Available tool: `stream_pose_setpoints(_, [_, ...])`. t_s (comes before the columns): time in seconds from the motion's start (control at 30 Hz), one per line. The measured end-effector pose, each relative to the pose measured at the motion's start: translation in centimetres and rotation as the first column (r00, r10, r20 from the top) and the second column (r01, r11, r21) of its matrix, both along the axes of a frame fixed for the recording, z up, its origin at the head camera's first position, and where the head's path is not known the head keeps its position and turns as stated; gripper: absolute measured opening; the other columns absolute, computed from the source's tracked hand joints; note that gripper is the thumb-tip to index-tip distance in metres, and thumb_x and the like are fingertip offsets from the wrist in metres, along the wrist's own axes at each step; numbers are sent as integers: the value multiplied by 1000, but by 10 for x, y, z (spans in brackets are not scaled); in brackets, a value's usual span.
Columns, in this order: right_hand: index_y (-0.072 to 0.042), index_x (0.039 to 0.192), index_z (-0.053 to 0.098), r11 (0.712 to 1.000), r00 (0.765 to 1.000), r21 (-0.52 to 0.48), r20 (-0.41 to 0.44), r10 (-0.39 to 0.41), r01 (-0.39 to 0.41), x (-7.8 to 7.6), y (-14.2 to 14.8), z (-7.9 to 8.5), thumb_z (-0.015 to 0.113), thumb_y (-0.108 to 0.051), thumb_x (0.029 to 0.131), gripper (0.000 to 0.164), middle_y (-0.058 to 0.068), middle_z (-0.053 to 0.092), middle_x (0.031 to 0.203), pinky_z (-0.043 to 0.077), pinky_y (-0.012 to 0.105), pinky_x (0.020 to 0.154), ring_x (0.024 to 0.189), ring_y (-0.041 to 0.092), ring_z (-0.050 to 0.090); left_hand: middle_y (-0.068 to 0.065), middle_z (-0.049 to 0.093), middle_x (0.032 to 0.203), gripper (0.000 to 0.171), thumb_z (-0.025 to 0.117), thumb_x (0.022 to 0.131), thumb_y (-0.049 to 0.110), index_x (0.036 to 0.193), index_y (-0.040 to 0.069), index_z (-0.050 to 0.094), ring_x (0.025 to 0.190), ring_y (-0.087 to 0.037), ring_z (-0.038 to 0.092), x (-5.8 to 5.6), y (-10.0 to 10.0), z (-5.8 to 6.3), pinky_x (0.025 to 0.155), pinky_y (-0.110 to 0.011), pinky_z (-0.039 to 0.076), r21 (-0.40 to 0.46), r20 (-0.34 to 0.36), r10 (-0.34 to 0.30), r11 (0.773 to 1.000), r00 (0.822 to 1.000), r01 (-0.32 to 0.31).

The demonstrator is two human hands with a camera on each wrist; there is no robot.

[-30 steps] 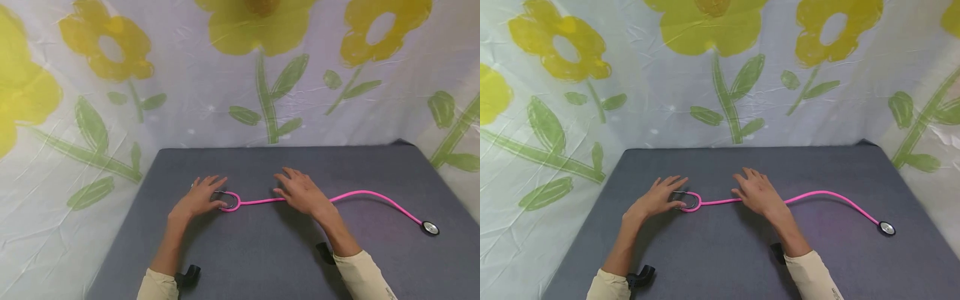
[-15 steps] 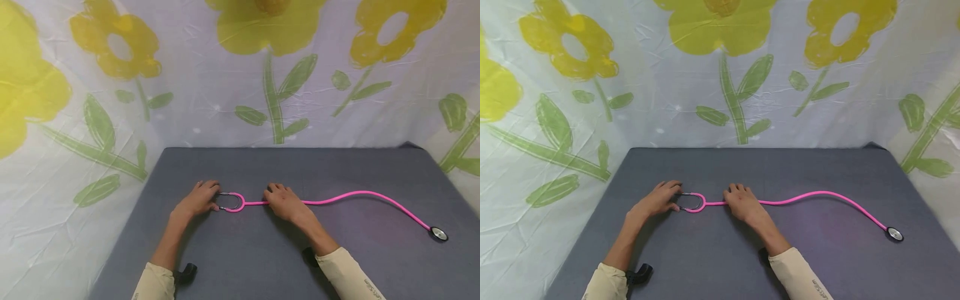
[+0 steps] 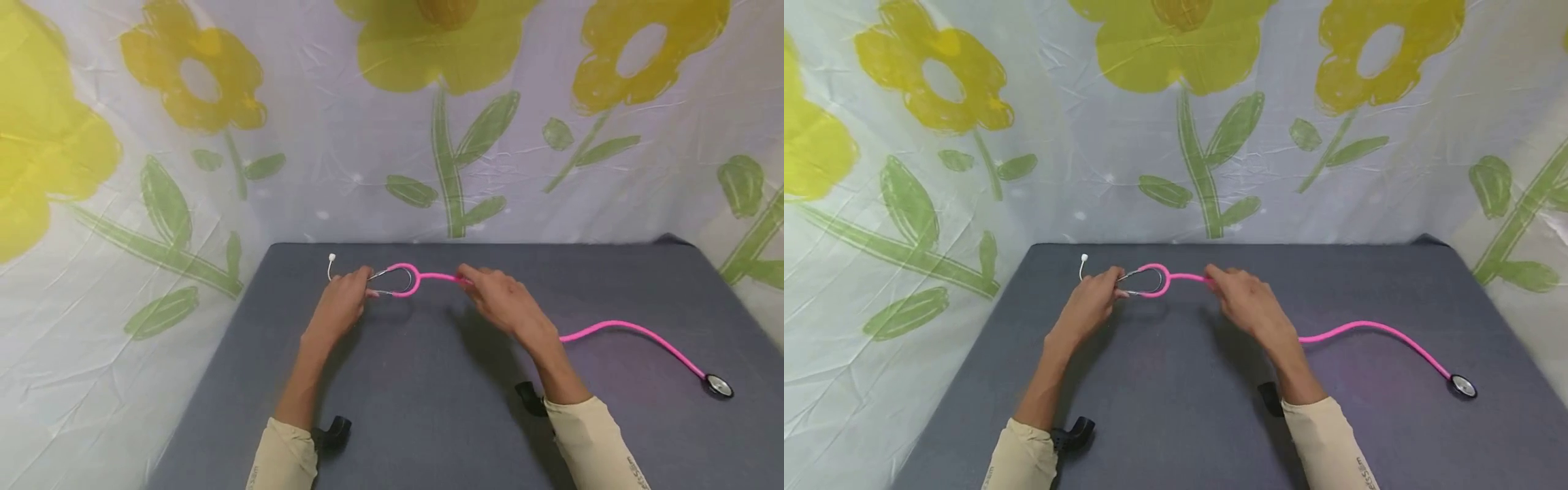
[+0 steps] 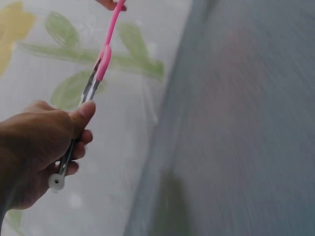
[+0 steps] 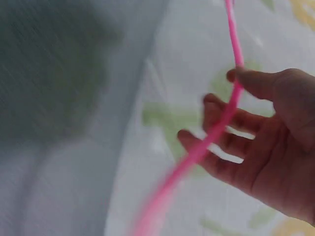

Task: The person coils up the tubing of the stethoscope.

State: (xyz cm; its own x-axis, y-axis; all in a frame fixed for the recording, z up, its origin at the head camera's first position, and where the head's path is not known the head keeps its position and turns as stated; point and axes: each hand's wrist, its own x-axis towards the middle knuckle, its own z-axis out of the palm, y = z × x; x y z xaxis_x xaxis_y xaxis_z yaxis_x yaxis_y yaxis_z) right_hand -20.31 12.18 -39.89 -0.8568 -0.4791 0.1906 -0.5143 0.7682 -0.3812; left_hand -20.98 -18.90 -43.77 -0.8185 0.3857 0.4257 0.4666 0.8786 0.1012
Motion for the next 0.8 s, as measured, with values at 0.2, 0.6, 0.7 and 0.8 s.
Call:
stream_pose_setpoints(0.2, [-1,136,55,979,990,-184,-97,-104,85,-20,40,25,59,-7,105,32,13,65,90,44,33,64,70,21,55,-15,76,98,26,72,97,17,115,-1,65,89,-35,75,-21,52,29,81,-51,56,116,-28,27,993,999,-23])
stream_pose_setpoints(0.6, [4,119,59,942,936,-304,-267,-228,143,-24,104,31,72,7,92,30,24,72,100,59,45,71,83,33,70,-12,78,114,26,73,96,5,121,1,70,103,-27,77,-48,111,54,85,-41,60,181,-158,-35,981,987,64])
stream_pose_setpoints(0.7, [4,117,60,945,926,-292,-296,-233,144,-22,110,33,72,9,90,30,24,73,98,58,39,72,82,35,72,-11,79,112,27,75,95,11,121,3,70,99,-26,77,-52,114,54,78,-41,59,157,-199,-23,986,980,55])
stream_pose_setpoints(0.8, [4,114,64,944,902,-290,-347,-256,157,-17,112,38,72,10,91,26,22,72,101,54,29,74,87,36,73,-10,79,111,30,76,95,17,122,4,71,96,-26,77,-56,117,53,74,-40,58,140,-216,-11,989,976,42])
